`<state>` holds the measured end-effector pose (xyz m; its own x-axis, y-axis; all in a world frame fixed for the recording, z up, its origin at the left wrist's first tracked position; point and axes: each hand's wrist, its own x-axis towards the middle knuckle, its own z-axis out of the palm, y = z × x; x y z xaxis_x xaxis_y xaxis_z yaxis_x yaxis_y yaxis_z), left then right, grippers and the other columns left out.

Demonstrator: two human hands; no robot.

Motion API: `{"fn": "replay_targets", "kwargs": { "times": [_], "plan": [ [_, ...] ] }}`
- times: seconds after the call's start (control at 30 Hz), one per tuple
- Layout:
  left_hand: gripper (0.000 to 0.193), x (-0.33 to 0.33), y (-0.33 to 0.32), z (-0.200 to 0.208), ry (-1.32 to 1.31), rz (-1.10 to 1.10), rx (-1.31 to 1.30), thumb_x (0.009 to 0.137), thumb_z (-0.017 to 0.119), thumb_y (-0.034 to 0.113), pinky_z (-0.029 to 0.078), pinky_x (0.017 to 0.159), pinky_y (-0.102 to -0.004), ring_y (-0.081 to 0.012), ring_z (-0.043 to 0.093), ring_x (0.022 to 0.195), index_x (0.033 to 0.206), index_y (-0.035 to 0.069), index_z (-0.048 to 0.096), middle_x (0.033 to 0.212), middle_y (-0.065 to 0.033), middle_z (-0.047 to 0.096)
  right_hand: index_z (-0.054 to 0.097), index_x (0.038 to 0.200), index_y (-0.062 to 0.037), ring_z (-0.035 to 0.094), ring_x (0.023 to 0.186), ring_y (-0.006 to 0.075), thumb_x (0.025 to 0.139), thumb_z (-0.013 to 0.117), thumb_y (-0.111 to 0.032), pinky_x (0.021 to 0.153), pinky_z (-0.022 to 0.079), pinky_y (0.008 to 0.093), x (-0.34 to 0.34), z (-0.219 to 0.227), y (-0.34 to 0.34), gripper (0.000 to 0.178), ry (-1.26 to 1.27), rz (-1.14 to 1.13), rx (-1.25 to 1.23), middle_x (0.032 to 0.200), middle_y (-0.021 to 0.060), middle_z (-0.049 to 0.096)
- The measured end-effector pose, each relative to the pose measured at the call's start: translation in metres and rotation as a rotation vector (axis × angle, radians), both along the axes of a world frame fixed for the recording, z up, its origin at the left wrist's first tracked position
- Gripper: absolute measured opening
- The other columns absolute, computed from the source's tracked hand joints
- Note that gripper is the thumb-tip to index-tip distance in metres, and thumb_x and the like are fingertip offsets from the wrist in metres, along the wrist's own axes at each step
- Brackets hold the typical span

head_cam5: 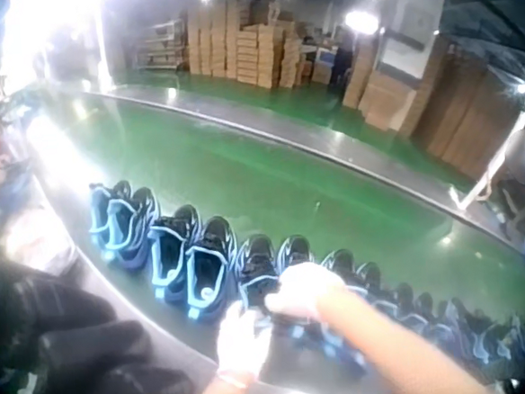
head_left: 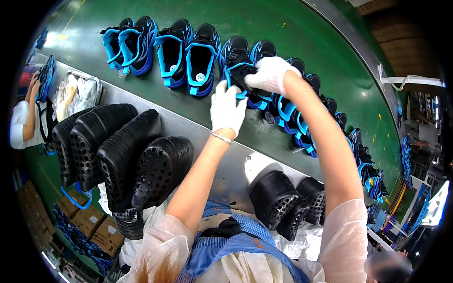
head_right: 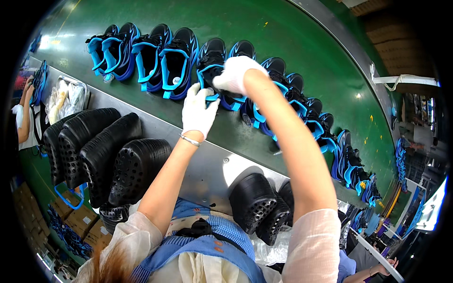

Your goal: The person organizes and stacks black shoe components on a table and places blue shoes onto a conveyor belt.

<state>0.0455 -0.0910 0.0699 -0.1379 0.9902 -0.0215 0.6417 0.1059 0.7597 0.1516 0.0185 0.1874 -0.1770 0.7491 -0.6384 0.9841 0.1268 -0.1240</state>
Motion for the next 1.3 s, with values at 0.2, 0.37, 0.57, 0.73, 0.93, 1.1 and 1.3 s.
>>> {"fn": "replay_targets", "kwargs": {
  "times": [0.2,0.37,0.57,0.73,0.93,1.1,1.3],
  "plan": [
    [0.027,-0.007,0.004,-0.013,0.002,-0.006,0.014,0.078,0.069,0.022,0.046,0.09,-0.0429,-0.0378,0.056,0.104,0.099,0.006,0.064,0.125,-0.0177,0.053,0.071,0.088,0.001,0.065,0.091,0.0362,0.078,0.052,-0.042,0.082,0.052,0.0398,-0.025,-0.041,-0.011,0.048,0.052,-0.17,0.098,0.094,0.0249,0.066],
    [0.025,0.007,-0.012,-0.011,0.083,-0.043,0.137,0.078,0.069,0.025,0.047,0.084,-0.0435,-0.0361,0.056,0.093,0.091,0.005,0.061,0.12,-0.0176,0.055,0.069,0.095,-0.0006,0.063,0.095,0.0387,0.075,0.052,-0.051,0.082,0.049,0.039,0.026,-0.045,-0.016,0.056,0.284,-0.322,-0.054,0.098,0.0269,0.064],
    [0.024,0.036,-0.038,0.0,-0.104,-0.182,0.031,0.078,0.069,0.025,0.05,0.083,-0.0415,-0.0363,0.061,0.093,0.091,0.005,0.063,0.116,-0.019,0.058,0.067,0.092,0.0032,0.067,0.084,0.0331,0.076,0.055,-0.053,0.076,0.051,0.0363,0.062,-0.038,-0.064,0.06,0.176,-0.447,0.023,0.084,0.0233,0.067],
    [0.046,0.016,-0.008,0.012,-0.203,-0.051,0.061,0.079,0.068,0.021,0.048,0.09,-0.0399,-0.0349,0.058,0.102,0.12,0.008,0.053,0.118,-0.0137,0.058,0.066,0.094,0.0032,0.053,0.06,0.0141,0.078,0.066,-0.048,0.054,0.044,0.0306,0.087,-0.031,-0.073,0.054,0.514,-0.75,-0.266,0.069,0.006,0.058],
    [0.036,0.016,0.04,0.003,-0.157,-0.172,0.172,0.08,0.061,0.014,0.05,0.084,-0.0399,-0.0355,0.062,0.093,0.114,0.005,0.053,0.106,-0.017,0.063,0.064,0.099,0.0091,0.063,0.073,0.0243,0.076,0.062,-0.052,0.067,0.049,0.0342,0.091,-0.048,-0.07,0.065,0.415,-0.558,-0.143,0.081,0.0179,0.065],
    [0.019,0.023,0.065,0.034,0.081,-0.214,0.166,0.084,0.057,0.015,0.05,0.071,-0.0427,-0.0347,0.063,0.081,0.102,0.011,0.058,0.086,-0.0131,0.066,0.067,0.094,0.0061,0.065,0.09,0.0369,0.071,0.057,-0.051,0.081,0.05,0.0394,0.07,-0.044,-0.065,0.063,0.198,-0.373,-0.021,0.092,0.0257,0.067],
    [0.027,0.028,0.053,0.027,-0.173,-0.136,0.212,0.082,0.064,0.014,0.05,0.076,-0.0384,-0.0326,0.063,0.079,0.108,0.009,0.058,0.086,-0.0153,0.063,0.062,0.102,-0.0006,0.068,0.091,0.0309,0.088,0.051,-0.024,0.076,0.054,0.0409,0.019,-0.066,-0.066,0.03,-0.045,-0.186,0.339,0.1,0.0177,0.068]
  ]
}}
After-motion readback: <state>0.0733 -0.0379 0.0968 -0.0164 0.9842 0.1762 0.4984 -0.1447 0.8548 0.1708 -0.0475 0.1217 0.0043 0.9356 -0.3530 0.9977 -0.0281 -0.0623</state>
